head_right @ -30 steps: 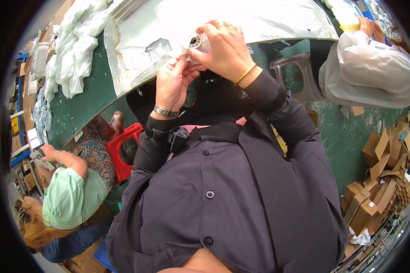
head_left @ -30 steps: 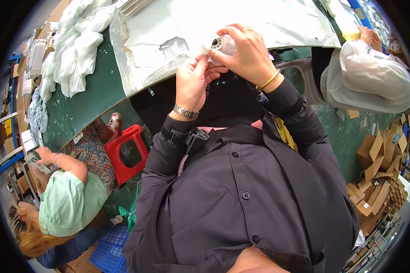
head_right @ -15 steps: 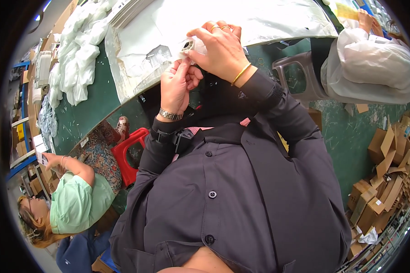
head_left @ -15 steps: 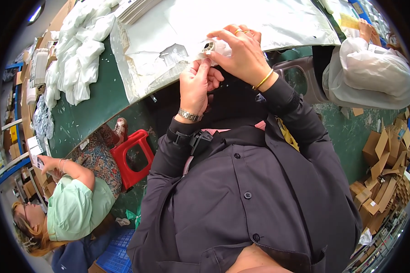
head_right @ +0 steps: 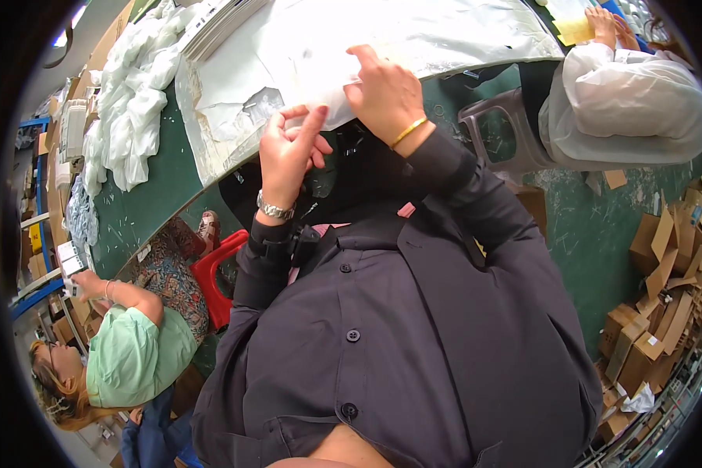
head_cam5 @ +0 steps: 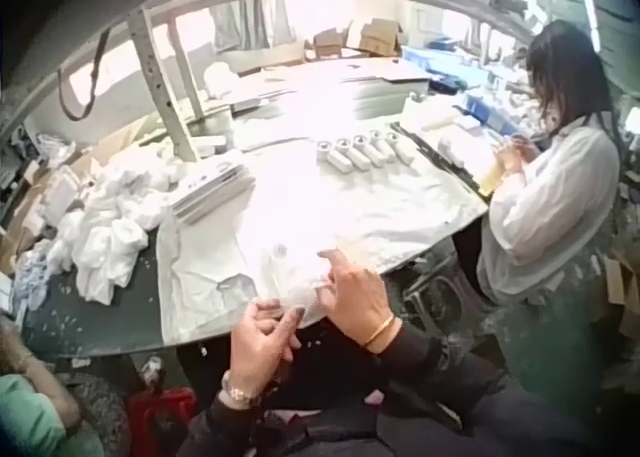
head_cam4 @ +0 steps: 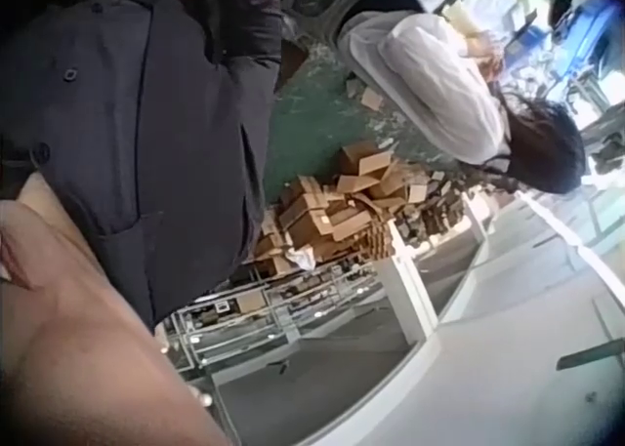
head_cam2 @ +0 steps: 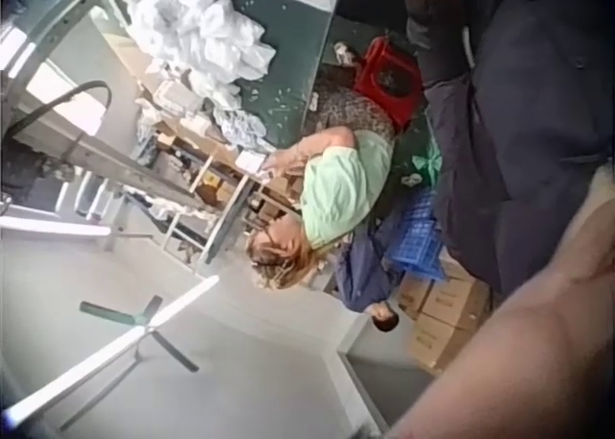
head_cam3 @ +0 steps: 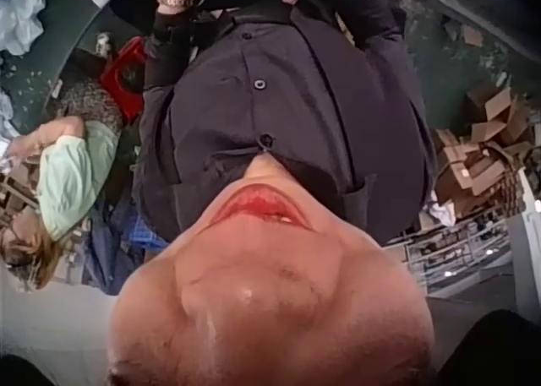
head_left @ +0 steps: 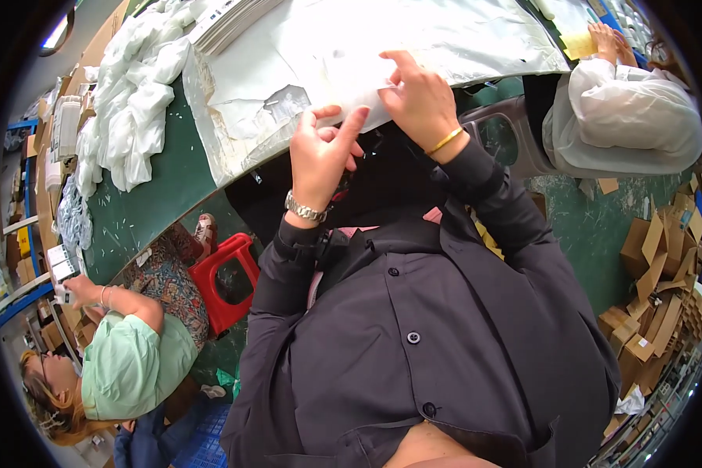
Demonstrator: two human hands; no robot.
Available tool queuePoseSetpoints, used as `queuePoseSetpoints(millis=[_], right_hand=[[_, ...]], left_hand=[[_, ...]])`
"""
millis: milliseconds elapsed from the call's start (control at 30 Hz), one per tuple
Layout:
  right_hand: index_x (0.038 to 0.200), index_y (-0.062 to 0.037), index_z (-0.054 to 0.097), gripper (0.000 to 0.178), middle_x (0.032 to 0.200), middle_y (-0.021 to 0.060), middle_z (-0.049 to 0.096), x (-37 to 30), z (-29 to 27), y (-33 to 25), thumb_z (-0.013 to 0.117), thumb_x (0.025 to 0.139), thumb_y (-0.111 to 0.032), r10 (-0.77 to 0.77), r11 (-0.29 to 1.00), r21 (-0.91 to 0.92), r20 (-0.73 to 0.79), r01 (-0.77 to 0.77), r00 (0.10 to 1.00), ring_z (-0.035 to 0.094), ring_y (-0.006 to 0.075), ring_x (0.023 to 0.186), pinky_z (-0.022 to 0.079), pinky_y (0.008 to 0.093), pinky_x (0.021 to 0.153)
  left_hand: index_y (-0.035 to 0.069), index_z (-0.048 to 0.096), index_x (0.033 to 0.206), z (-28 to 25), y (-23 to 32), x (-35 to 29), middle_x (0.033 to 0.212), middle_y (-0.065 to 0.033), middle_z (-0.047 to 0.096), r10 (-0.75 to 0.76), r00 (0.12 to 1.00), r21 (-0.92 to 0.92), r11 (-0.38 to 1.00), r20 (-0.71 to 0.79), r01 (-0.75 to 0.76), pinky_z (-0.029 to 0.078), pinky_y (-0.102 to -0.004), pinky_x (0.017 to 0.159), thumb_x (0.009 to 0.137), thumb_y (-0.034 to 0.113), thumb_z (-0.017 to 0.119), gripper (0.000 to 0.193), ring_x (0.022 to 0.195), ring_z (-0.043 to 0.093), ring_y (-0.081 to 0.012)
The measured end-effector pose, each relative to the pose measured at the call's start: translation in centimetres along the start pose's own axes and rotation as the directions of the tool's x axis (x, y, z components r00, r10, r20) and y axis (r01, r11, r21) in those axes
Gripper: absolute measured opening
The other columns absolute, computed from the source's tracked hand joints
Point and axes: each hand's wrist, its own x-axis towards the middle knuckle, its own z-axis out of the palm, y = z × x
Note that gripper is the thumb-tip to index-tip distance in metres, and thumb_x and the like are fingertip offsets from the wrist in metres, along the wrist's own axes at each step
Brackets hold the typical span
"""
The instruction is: The person packages plastic components by hand, picking up a white plastic part, sliding it into a clear plastic bag, and sealing the bag. This process is repeated with another plastic part and a new plastic bag.
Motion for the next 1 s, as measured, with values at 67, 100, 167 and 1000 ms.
queuePoseSetpoints(millis=[67, 100, 167, 1000], right_hand=[[0.122, -0.0071, 0.072, 0.032, 0.090, 0.0087, 0.073, -1.3, -1.1, 0.3, 0.074, 0.091, -0.010, 0.166, 0.968, 0.168, 0.124, -0.186, 0.978, 0.069, 0.0202, 0.069, 0.056, 0.0298, 0.068], [0.122, -0.0071, 0.072, 0.032, 0.090, 0.0087, 0.073, -1.8, -1.3, 0.6, 0.074, 0.091, -0.010, 0.165, 0.969, 0.165, 0.125, -0.185, 0.978, 0.069, 0.0202, 0.069, 0.056, 0.0298, 0.068], [0.121, -0.0048, 0.072, 0.026, 0.086, 0.0067, 0.073, -3.0, -1.4, 1.6, 0.074, 0.096, -0.011, 0.199, 0.937, 0.272, 0.105, -0.221, 0.974, 0.067, 0.0135, 0.066, 0.054, 0.0254, 0.067], [0.099, -0.0056, 0.077, 0.008, 0.087, 0.0038, 0.070, -4.1, -4.9, 0.6, 0.080, 0.092, -0.008, -0.248, 0.962, 0.060, -0.214, 0.266, 0.945, 0.068, 0.0181, 0.085, 0.053, 0.0323, 0.077]], left_hand=[[-0.003, 0.068, 0.103, 0.2, -1.0, 0.6, 0.068, -0.0099, 0.072, 0.056, 0.998, 0.066, 0.996, -0.033, -0.054, 0.039, -0.0210, 0.045, 0.106, 0.022, 0.069, 0.026, 0.047, 0.058, -0.0086], [-0.002, 0.068, 0.102, 0.2, -1.7, 1.0, 0.067, -0.0090, 0.071, 0.115, 0.991, 0.138, 0.985, -0.064, -0.105, 0.038, -0.0207, 0.044, 0.105, 0.024, 0.070, 0.027, 0.047, 0.057, -0.0078], [-0.002, 0.069, 0.102, 0.0, -2.7, 1.1, 0.066, -0.0082, 0.070, 0.173, 0.981, 0.207, 0.967, -0.088, -0.151, 0.037, -0.0204, 0.044, 0.105, 0.026, 0.071, 0.028, 0.046, 0.056, -0.0070], [0.000, 0.073, 0.097, -1.5, 0.0, 0.3, 0.061, -0.0034, 0.065, -0.244, 0.961, -0.227, 0.936, 0.130, 0.269, 0.028, -0.0191, 0.042, 0.102, 0.027, 0.075, 0.027, 0.043, 0.047, -0.0042]])
